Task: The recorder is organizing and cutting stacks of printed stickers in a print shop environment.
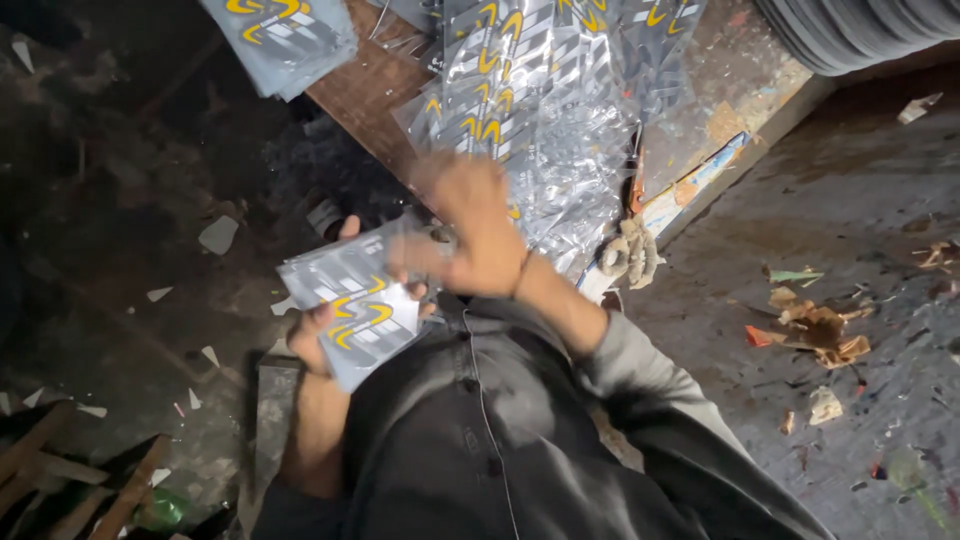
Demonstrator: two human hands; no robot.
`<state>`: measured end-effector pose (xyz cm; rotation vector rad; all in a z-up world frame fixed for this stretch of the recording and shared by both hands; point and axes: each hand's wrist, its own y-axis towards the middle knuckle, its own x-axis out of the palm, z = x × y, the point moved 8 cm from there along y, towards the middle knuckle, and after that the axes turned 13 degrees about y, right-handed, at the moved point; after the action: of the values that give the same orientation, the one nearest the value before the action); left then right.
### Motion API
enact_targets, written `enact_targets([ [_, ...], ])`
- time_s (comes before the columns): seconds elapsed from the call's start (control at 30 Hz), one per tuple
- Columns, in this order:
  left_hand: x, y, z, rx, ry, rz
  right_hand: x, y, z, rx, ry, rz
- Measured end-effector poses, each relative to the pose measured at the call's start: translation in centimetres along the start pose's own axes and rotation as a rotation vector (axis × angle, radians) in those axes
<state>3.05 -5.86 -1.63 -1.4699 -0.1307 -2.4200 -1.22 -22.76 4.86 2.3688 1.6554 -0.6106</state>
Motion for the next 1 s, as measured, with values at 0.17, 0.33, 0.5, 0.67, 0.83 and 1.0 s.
enact_targets([
  [0.17,0.3,-0.4,-0.2,-0.035,-0.064,0.001,-3.7,2.5,13.3,0.106,-0.389,0.566],
  [0.33,0.3,-0.3,-0.1,-0.037,-0.049,0.055,-4.6,-0.7,14.9,0.089,-0.462,0.674],
  [0.5,-0.2,-0.1,-0.1,-0.033,-0.069,0.070,-7.7,-3.9,11.1,-0.021,-0.435,0.670],
  [0.67,-0.1,0.7,0.1,-0.039,-0.049,0.054,-12.0,-6.2,2.6,-0.224,-0.364,0.557],
  [0.83,-0.1,1.0,0.3,-0.031,-0.036,0.053,-13.0,-6.2,2.4,0.005,-0.208,0.426],
  [1.0,0.1,1.0,0.0,-0.023,-0.074,0.027,-14.4,-6.9,-0.3,-0.364,0.374,0.442],
])
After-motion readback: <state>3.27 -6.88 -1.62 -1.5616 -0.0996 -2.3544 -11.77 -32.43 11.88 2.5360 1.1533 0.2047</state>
